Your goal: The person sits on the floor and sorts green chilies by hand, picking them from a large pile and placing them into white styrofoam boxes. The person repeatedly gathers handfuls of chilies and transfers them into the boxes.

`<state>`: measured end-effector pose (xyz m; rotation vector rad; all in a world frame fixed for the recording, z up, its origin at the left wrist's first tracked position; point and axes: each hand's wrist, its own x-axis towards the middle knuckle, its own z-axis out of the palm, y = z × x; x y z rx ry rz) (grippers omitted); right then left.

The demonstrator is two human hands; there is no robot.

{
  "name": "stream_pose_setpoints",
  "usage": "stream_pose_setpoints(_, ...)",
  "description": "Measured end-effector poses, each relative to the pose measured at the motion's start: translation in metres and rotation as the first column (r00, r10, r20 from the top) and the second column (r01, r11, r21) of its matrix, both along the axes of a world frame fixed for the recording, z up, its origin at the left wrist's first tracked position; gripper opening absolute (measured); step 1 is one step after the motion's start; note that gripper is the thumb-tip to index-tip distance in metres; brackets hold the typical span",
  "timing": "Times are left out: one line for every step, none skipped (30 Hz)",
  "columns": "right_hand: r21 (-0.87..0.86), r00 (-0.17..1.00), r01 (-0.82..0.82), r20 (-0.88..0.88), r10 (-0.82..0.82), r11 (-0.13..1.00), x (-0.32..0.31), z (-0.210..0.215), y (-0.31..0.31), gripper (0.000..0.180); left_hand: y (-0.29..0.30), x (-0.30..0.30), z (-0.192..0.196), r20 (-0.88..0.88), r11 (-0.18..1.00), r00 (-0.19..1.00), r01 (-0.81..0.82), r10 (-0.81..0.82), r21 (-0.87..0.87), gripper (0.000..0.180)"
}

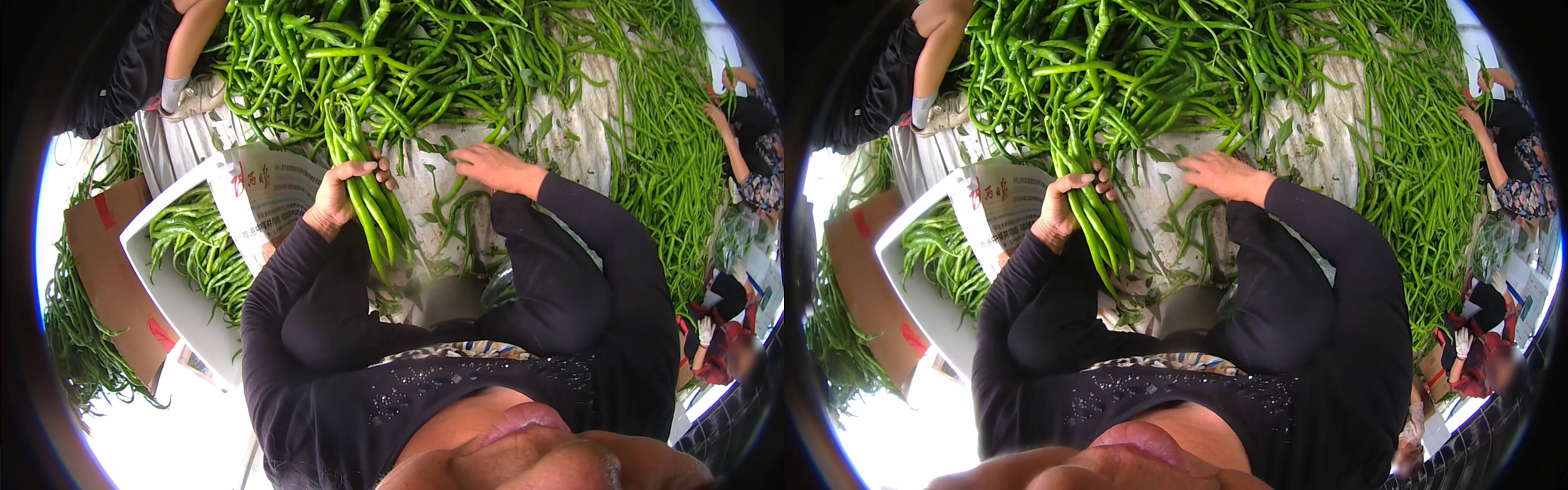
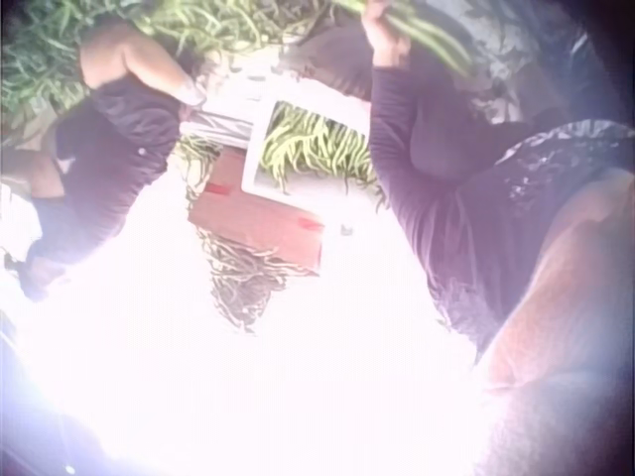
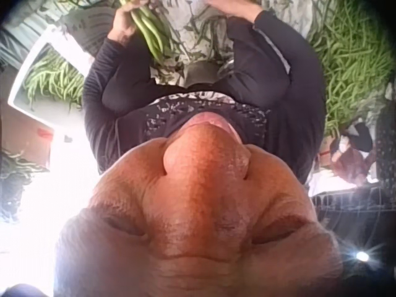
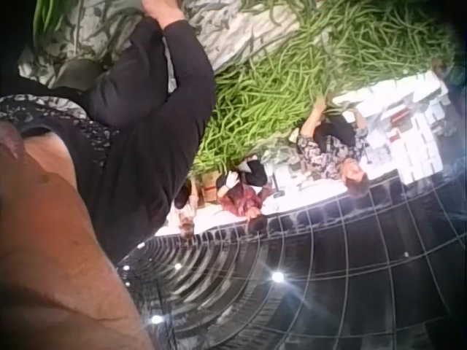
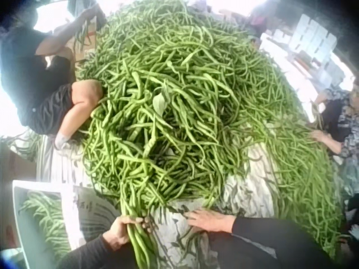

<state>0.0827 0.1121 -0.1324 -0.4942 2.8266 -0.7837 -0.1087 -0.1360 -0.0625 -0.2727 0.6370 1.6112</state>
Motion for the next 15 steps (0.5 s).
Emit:
stream_pose_setpoints(-0.051, 0.999, 0.05, 0.011, -0.049, 0.997, -0.001, 0.007, 0.0, 0.028, 0.001, 0.0, 0.0, -0.019, 1.0, 1.0, 0.002, -0.002, -0.024, 0.028)
stream_pose_setpoints(-0.1, 0.995, 0.092, -0.028, -0.096, 0.991, -0.004, 0.005, 0.003, 0.021, 0.003, 0.001, 0.0, -0.038, 0.999, 0.999, 0.001, -0.003, -0.05, 0.029)
stream_pose_setpoints(-0.191, 0.982, 0.171, -0.049, -0.183, 0.967, -0.005, 0.008, 0.004, 0.021, 0.004, 0.001, 0.0, -0.058, 0.997, 0.998, -0.001, -0.004, -0.075, 0.029)
stream_pose_setpoints(-0.279, 0.961, 0.244, -0.062, -0.271, 0.929, -0.009, 0.019, 0.007, 0.02, 0.003, 0.0, -0.002, -0.035, 0.998, 0.999, -0.004, 0.002, -0.064, 0.031)
stream_pose_setpoints(-0.368, 0.932, 0.308, -0.068, -0.356, 0.877, -0.014, 0.029, 0.009, 0.02, 0.005, 0.0, -0.002, -0.049, 0.997, 0.999, -0.001, -0.003, -0.073, 0.032)
stream_pose_setpoints(-0.365, 0.926, 0.297, -0.116, -0.359, 0.883, -0.02, 0.039, 0.011, 0.019, 0.007, 0.001, 0.0, -0.063, 0.997, 0.998, 0.002, -0.007, -0.082, 0.033)
stream_pose_setpoints(-0.452, 0.91, 0.401, 0.097, -0.403, 0.797, -0.023, 0.05, 0.015, 0.02, 0.01, 0.001, 0.001, -0.075, 0.996, 0.997, 0.011, -0.018, -0.086, 0.034)
stream_pose_setpoints(-0.516, 0.864, 0.503, 0.306, -0.399, 0.693, -0.029, 0.059, 0.017, 0.02, 0.008, -0.001, -0.002, -0.043, 0.999, 0.999, 0.007, -0.008, -0.033, 0.036)
stream_pose_setpoints(-0.543, 0.788, 0.608, 0.502, -0.356, 0.579, -0.032, 0.063, 0.018, 0.021, 0.005, -0.003, -0.002, -0.054, 0.999, 0.999, -0.002, 0.001, -0.032, 0.036)
stream_pose_setpoints(-0.546, 0.819, 0.57, 0.443, -0.365, 0.614, -0.038, 0.06, 0.023, 0.025, 0.006, -0.004, -0.002, -0.061, 1.0, 0.998, -0.005, 0.004, -0.025, 0.037)
stream_pose_setpoints(-0.6, 0.782, 0.621, 0.519, -0.346, 0.504, -0.037, 0.059, 0.025, 0.025, 0.007, -0.006, -0.001, -0.069, 1.0, 0.998, -0.008, 0.007, -0.018, 0.037)
stream_pose_setpoints(-0.638, 0.744, 0.667, 0.589, -0.315, 0.385, -0.038, 0.06, 0.026, 0.025, 0.009, -0.007, 0.002, -0.117, 0.999, 0.993, 0.002, -0.007, -0.04, 0.045)
stream_pose_setpoints(-0.658, 0.706, 0.708, 0.655, -0.27, 0.258, -0.042, 0.062, 0.023, 0.025, 0.012, -0.007, 0.007, -0.143, 0.999, 0.99, 0.01, -0.014, -0.033, 0.047)
stream_pose_setpoints(-0.678, 0.692, 0.721, 0.693, -0.202, 0.147, -0.045, 0.064, 0.012, 0.024, 0.016, -0.005, 0.013, -0.17, 1.0, 0.985, 0.018, -0.022, -0.025, 0.048)
stream_pose_setpoints(-0.656, 0.657, 0.752, 0.74, -0.143, 0.06, -0.049, 0.069, -0.004, 0.022, 0.02, -0.002, 0.017, -0.197, 0.999, 0.98, 0.026, -0.029, -0.018, 0.05)
